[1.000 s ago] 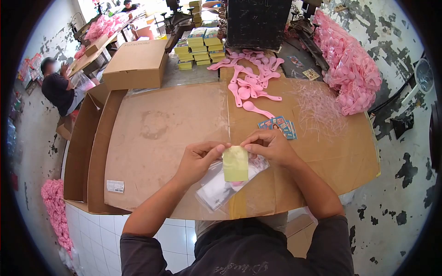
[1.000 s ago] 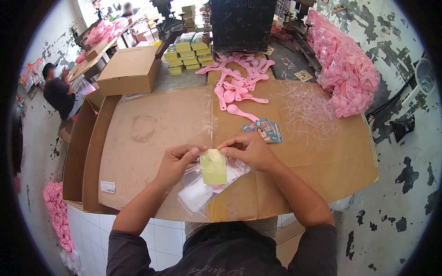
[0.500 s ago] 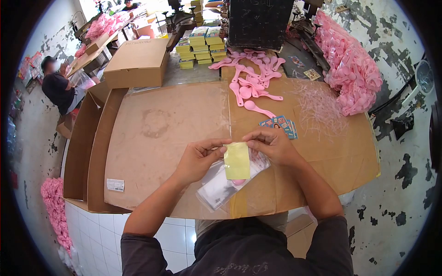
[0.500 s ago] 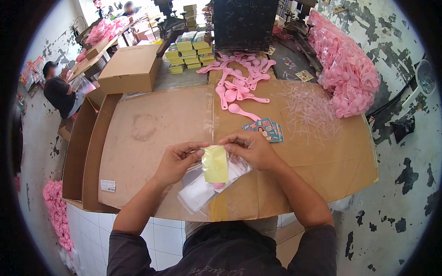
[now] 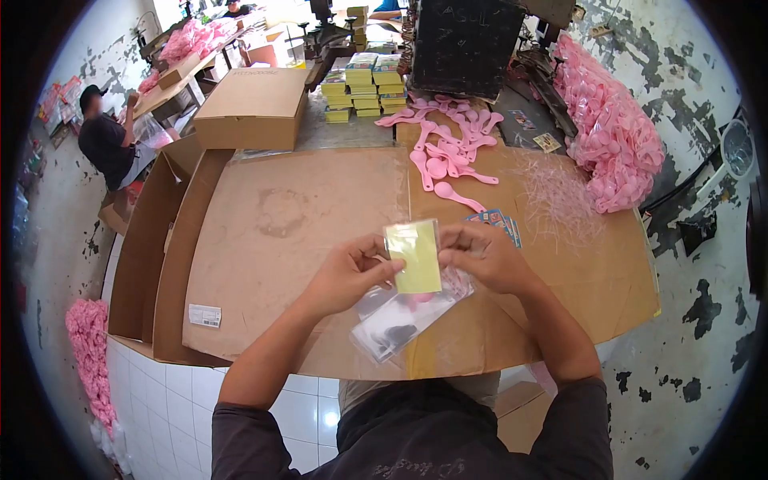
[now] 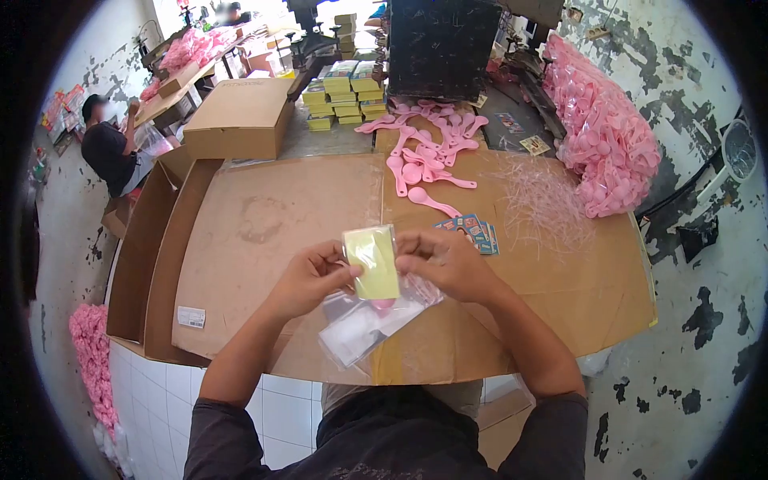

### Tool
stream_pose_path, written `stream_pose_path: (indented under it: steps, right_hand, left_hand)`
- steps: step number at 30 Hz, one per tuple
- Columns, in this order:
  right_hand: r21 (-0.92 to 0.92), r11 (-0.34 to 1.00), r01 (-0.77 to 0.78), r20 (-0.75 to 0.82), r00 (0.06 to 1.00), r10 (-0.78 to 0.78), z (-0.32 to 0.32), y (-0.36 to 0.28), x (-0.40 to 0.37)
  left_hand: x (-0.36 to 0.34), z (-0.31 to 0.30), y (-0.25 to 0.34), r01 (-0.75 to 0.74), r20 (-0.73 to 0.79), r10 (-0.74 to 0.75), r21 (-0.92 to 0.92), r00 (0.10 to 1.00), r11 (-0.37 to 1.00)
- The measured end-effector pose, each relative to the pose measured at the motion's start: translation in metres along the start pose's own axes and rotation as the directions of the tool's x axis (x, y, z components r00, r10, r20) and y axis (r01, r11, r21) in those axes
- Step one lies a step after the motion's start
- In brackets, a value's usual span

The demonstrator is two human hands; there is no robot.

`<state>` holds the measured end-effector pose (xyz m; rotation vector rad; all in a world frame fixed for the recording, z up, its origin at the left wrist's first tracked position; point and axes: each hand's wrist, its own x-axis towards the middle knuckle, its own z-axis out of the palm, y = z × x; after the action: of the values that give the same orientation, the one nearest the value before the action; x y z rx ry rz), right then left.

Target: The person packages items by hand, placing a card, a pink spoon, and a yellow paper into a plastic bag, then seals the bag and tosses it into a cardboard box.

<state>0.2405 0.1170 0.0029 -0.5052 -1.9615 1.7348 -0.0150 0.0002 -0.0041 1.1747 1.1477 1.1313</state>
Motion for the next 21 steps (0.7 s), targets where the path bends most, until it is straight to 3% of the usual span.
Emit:
stream_pose_path:
  steps: [1, 3, 4, 5, 7, 10, 11, 13, 15, 17, 20, 21]
  right_hand:
    - [-0.201, 0.979, 0.019, -0.061, 0.998, -0.032, -0.006, -0.006, 0.001]
    - [-0.569, 0.822, 0.008, -0.17, 0.977, -0.127, -0.027, -0.022, 0.001]
    - [-0.665, 0.746, -0.01, -0.179, 0.973, -0.147, -0.041, -0.022, 0.0]
    - [-0.752, 0.659, -0.031, -0.186, 0.968, -0.167, -0.057, -0.018, -0.002]
    - [-0.847, 0.527, -0.073, -0.206, 0.959, -0.197, -0.078, -0.008, -0.01]
    - [-0.886, 0.452, -0.101, -0.22, 0.951, -0.218, -0.095, 0.011, -0.018]
    - [-0.888, 0.45, -0.095, -0.211, 0.953, -0.217, -0.098, 0.019, -0.021]
    - [-0.891, 0.445, -0.088, -0.203, 0.955, -0.216, -0.098, 0.029, -0.024]
    - [-0.893, 0.44, -0.093, -0.208, 0.953, -0.222, -0.097, 0.034, -0.026]
    - [-0.847, 0.521, -0.108, -0.256, 0.941, -0.221, -0.095, 0.035, -0.024]
    - [-0.786, 0.613, -0.08, -0.285, 0.927, -0.245, -0.098, 0.033, -0.025]
    - [-0.767, 0.64, -0.057, -0.285, 0.923, -0.26, -0.1, 0.032, -0.025]
  left_hand:
    - [-0.001, -0.009, 0.005, 0.055, 0.008, -0.055, 0.005, 0.998, 0.998]
    - [-0.004, -0.034, 0.012, -0.072, -0.231, 0.05, -0.089, 0.972, 0.993]
    - [-0.006, -0.048, 0.012, -0.318, -0.382, 0.242, -0.151, 0.892, 0.936]
    - [-0.006, -0.065, 0.01, -0.55, -0.534, 0.392, -0.172, 0.75, 0.818]
    - [-0.008, -0.081, 0.034, -0.732, -0.833, 0.354, -0.088, 0.426, 0.676]
    - [-0.014, -0.079, 0.053, -0.794, -0.853, 0.211, -0.315, 0.477, 0.521]
    - [-0.007, -0.078, 0.041, -0.721, -0.829, 0.24, -0.252, 0.505, 0.646]
    - [0.004, -0.074, 0.003, -0.471, -0.635, 0.345, -0.033, 0.691, 0.882]
    - [0.014, -0.037, -0.013, -0.238, -0.418, 0.304, 0.203, 0.856, 0.95]
    - [0.012, 0.004, -0.014, -0.185, -0.161, 0.342, 0.597, 0.926, 0.781]
    - [0.01, 0.034, -0.021, -0.254, 0.046, 0.425, 0.858, 0.904, 0.447]
    - [0.012, 0.035, -0.024, -0.268, 0.044, 0.439, 0.845, 0.897, 0.463]
